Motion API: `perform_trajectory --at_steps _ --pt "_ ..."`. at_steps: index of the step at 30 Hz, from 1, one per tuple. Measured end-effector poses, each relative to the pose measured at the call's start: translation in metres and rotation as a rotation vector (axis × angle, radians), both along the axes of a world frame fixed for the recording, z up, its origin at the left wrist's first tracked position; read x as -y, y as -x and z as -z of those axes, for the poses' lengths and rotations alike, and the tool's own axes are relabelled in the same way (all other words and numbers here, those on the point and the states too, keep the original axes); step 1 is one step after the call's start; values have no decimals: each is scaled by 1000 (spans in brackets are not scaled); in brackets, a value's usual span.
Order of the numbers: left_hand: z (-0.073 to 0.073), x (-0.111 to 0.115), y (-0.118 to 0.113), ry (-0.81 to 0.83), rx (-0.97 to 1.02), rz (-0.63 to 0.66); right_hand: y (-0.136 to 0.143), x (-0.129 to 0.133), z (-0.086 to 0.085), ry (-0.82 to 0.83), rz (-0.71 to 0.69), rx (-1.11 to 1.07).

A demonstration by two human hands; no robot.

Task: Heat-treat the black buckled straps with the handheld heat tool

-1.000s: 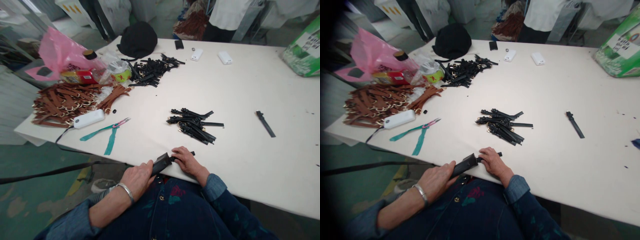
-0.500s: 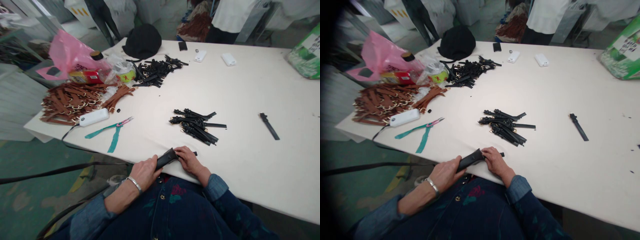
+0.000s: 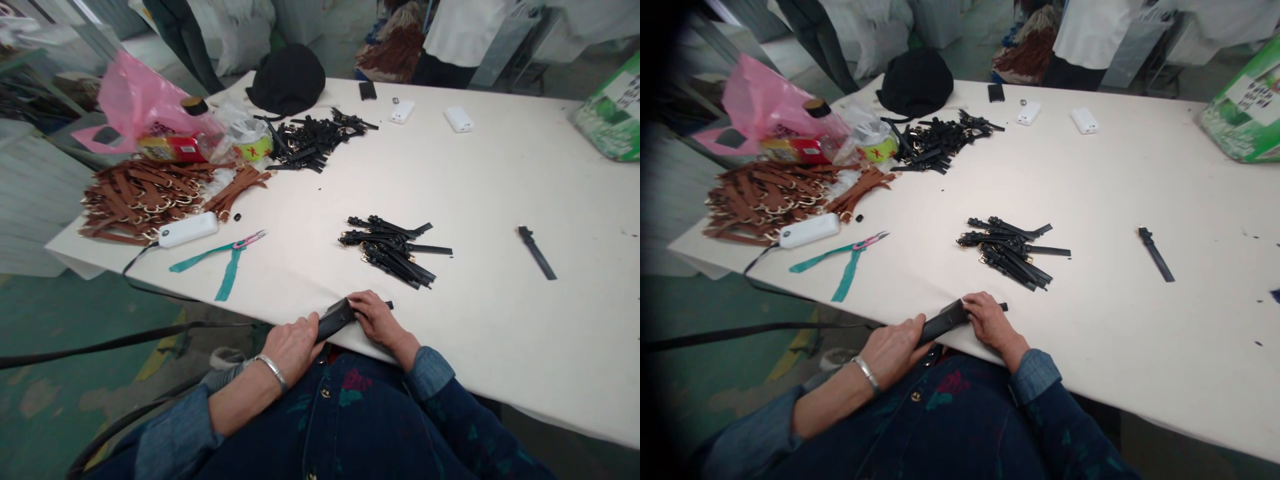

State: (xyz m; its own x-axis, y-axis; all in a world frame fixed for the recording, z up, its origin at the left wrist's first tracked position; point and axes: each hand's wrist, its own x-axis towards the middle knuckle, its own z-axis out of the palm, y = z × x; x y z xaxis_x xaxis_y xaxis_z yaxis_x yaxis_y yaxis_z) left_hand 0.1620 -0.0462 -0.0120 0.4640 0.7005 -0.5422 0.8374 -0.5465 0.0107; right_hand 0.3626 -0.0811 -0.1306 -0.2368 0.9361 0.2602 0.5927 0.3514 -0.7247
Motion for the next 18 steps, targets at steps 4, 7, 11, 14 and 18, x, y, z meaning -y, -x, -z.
perform_trajectory --at_steps 4,7,11,14,18 --pt "4 -6 -1 13 47 -52 0 0 0 6 9 -7" --pt "1 -11 8 8 10 -158 -1 0 0 11 2 5" --pt "-6 -14 25 2 -27 -200 -1 1 -1 14 12 -8" --pt "-6 -9 33 30 -34 -182 0 1 -1 19 23 -19" --pt "-1 -3 34 44 -44 -211 1 1 -2 24 27 -18"
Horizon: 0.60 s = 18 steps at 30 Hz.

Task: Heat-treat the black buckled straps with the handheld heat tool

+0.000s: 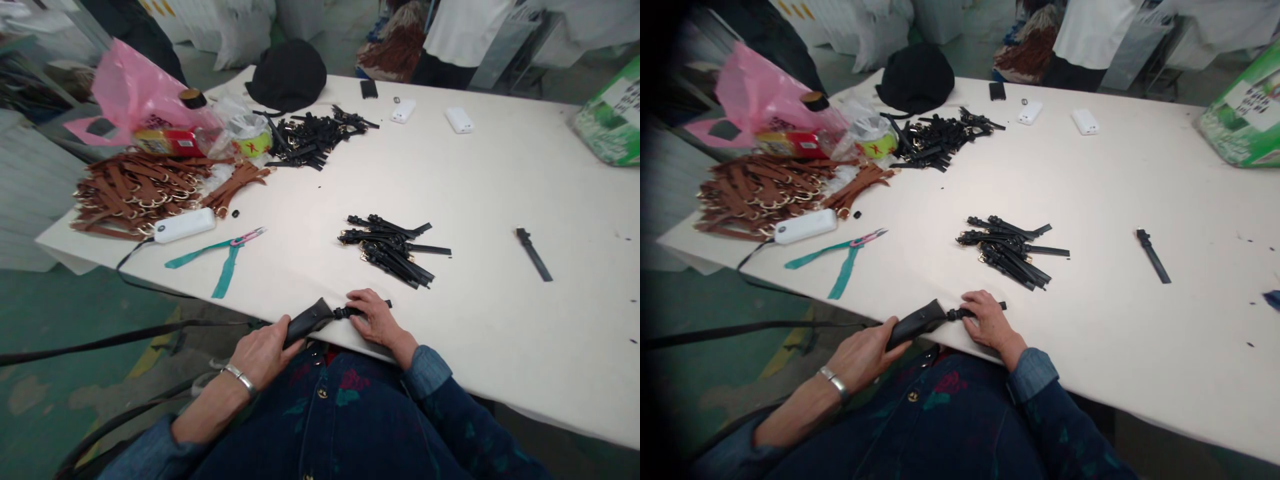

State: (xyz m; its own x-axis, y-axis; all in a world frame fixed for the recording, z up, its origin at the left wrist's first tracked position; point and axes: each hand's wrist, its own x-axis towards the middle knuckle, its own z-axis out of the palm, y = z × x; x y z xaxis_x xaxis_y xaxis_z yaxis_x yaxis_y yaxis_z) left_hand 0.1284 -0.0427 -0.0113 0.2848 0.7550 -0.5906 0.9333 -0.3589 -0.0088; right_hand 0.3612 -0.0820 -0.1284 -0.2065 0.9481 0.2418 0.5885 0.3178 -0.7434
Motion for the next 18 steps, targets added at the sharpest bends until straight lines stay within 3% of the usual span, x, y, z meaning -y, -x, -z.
perform_trajectory --at_steps 5,9,14,18 --pt "4 -1 -2 -39 25 36 1 0 2 -1 11 5" --pt "-1 -4 -1 -77 28 25 -1 1 4 4 -2 -6" --pt "-9 -3 -11 -9 33 80 -2 -1 4 15 -23 -31" --pt "-7 -3 -24 14 44 121 -3 -1 1 25 -53 -42"
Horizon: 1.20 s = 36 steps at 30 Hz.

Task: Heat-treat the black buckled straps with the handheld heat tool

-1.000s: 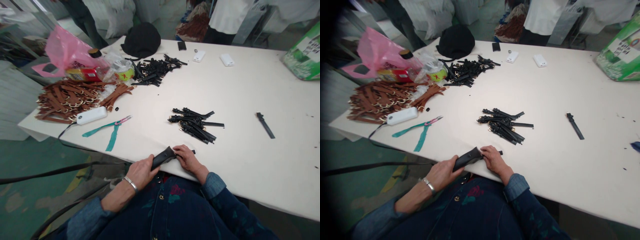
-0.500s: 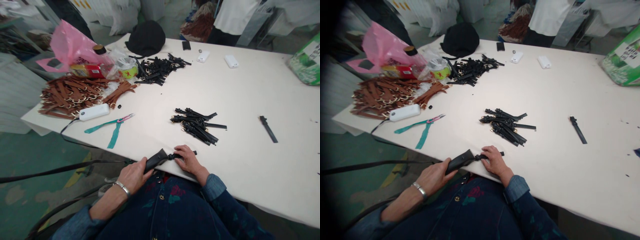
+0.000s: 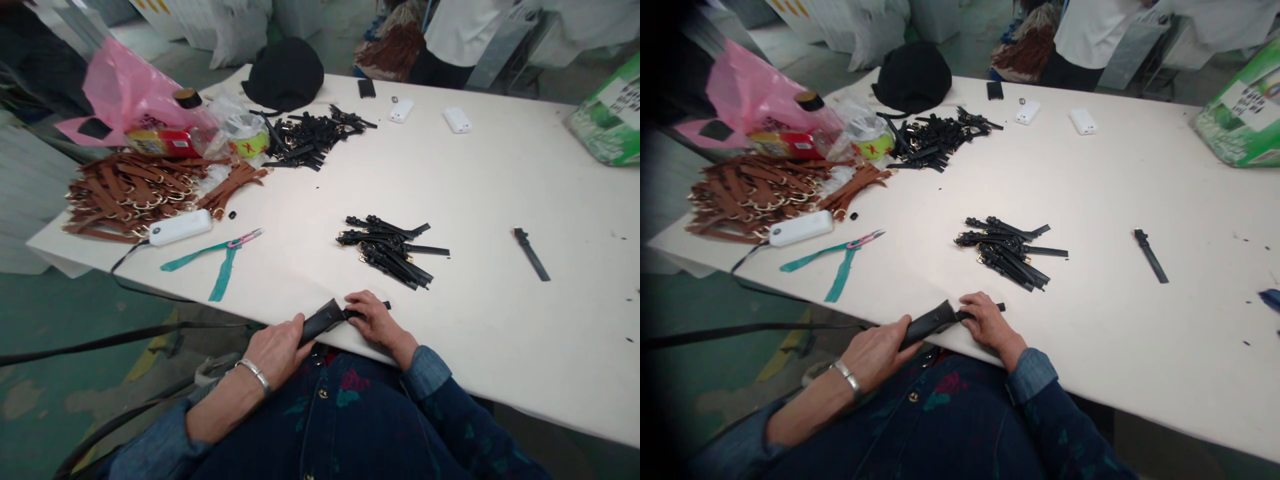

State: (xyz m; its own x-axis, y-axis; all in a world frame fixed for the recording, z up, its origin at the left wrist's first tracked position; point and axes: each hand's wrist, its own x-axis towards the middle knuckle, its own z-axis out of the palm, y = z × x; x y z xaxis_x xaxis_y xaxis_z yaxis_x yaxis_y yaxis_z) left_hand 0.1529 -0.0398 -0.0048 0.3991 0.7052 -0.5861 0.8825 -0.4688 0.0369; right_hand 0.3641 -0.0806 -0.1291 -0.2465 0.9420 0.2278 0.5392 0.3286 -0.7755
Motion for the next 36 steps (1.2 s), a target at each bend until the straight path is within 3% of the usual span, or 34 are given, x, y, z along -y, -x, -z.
perform_trajectory --at_steps 4,8,13,18,26,36 --pt "5 -6 -11 -34 32 39 0 -1 -2 10 7 -22" --pt "8 -13 -15 -38 27 -14 -1 -1 -2 7 27 -30" --pt "10 -16 4 -68 -20 -128 -2 -1 -2 -3 13 5" --pt "10 -3 30 -17 -19 -75 -3 0 0 5 6 -3" --pt "14 -3 23 4 2 -115 -1 -2 3 8 21 6" --pt "24 -5 31 13 81 -154 11 -3 -19 41 13 235"
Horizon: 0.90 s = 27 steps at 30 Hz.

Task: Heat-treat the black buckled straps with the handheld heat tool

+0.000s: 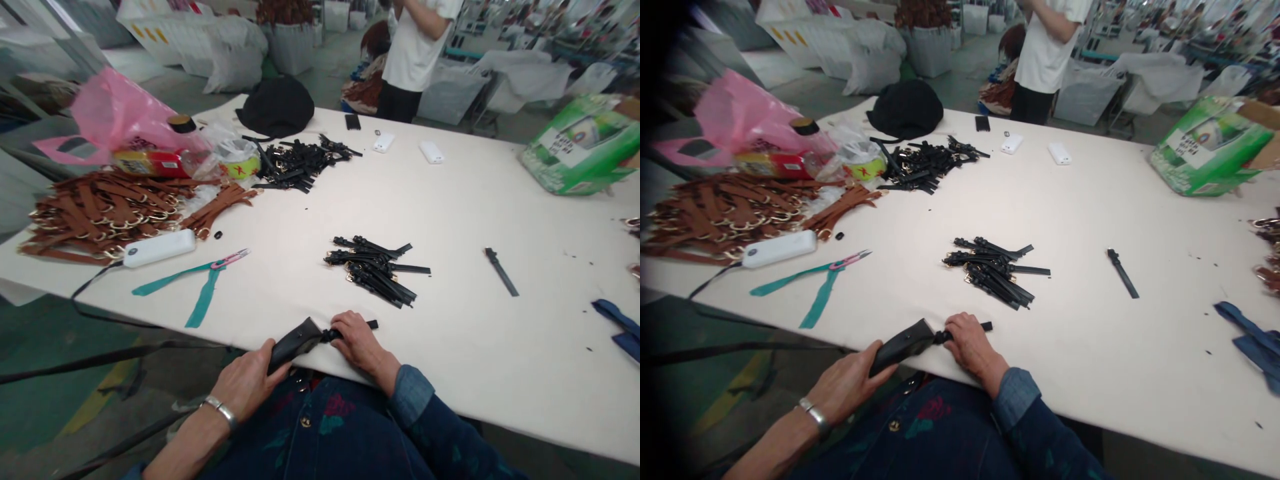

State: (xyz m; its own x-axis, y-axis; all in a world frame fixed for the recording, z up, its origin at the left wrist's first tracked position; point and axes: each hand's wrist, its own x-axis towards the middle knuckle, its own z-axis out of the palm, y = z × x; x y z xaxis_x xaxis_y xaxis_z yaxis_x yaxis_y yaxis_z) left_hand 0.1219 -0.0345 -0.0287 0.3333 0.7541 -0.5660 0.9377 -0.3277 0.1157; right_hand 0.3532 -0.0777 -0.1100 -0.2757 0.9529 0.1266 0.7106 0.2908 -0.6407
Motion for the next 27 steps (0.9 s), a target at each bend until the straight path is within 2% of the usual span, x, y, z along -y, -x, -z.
perform_trajectory --at_steps 6,8,10,13,18,20,21,22,23,24,27 --pt "10 3 7 -38 18 -18 7 10 -6 37 54 123" --pt "10 5 8 -42 27 -16 0 15 -9 33 104 117" --pt "7 7 7 -33 40 -20 -19 22 -12 20 200 105" --pt "4 10 7 -31 53 -29 -79 34 -17 -68 402 133" --pt "4 12 9 -33 51 -55 -219 51 -38 -263 853 365" --pt "4 13 10 -37 49 -61 -248 49 -49 -322 1066 490" --pt "5 13 10 -38 49 -62 -252 44 -53 -323 1132 515" --pt "5 14 10 -39 50 -64 -248 36 -55 -295 1143 510" --pt "5 14 10 -40 52 -66 -237 25 -56 -240 1092 477" --pt "5 14 9 -37 56 -67 -220 11 -54 -154 984 399" --pt "5 16 8 -30 76 -47 -158 -36 -42 -81 816 354"
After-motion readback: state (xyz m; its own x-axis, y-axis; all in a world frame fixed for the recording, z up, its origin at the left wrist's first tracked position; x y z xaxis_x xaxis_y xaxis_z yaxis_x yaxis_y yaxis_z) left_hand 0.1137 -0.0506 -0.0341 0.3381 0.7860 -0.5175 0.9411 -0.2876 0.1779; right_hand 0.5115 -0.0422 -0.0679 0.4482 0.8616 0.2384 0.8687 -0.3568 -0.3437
